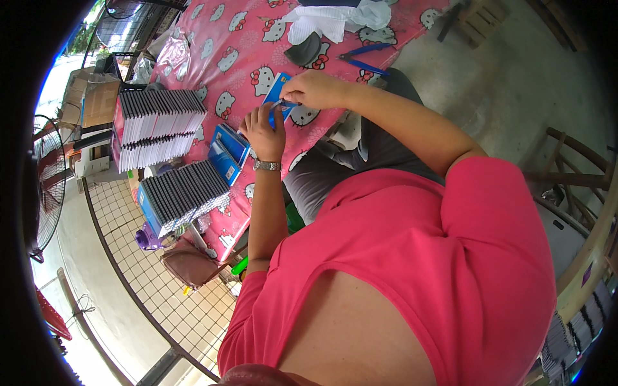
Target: The person prepares small blue spiral notebooks by peeling a small item from the cover and stacking them on a table, eventually moving toward a cardboard box.
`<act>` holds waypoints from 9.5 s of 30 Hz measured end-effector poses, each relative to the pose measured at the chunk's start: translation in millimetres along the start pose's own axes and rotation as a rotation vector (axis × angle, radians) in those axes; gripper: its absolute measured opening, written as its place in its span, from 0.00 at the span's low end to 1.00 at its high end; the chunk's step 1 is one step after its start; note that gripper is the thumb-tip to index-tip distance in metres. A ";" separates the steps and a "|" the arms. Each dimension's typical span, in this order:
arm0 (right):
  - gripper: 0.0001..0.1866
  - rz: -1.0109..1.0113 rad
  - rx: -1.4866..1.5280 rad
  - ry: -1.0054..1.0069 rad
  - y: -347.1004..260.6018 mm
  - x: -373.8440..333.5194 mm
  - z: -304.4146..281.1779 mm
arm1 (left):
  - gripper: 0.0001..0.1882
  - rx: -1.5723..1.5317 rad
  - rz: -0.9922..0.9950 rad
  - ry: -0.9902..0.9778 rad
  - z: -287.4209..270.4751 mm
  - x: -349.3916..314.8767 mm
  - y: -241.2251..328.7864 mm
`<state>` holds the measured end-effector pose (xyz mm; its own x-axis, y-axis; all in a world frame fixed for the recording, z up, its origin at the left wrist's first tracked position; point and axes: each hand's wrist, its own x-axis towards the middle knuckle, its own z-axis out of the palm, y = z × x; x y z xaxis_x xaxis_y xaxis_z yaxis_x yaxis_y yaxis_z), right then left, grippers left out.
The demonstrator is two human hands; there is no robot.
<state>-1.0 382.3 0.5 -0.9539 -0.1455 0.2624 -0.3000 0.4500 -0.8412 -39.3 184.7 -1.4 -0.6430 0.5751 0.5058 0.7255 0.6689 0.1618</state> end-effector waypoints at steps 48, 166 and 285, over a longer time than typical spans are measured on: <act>0.29 0.262 1.036 -0.515 1.8 46.3 -20.7 | 0.18 -0.240 -0.087 -0.003 -13.2 -8.4 -46.2; 0.12 0.231 -0.861 0.777 107.7 115.2 -182.6 | 0.20 -0.099 -0.040 -0.486 -19.1 -33.6 30.1; 0.25 0.249 0.362 -0.578 -3.6 40.0 -3.3 | 0.13 -0.702 -0.308 -0.274 -26.6 -33.8 -31.8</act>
<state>-38.1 377.7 15.5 -0.8089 -0.5645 -0.1645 0.0413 0.2245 -0.9736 -34.1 131.6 -1.2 -0.8102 0.5688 0.1415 0.4324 0.4170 0.7994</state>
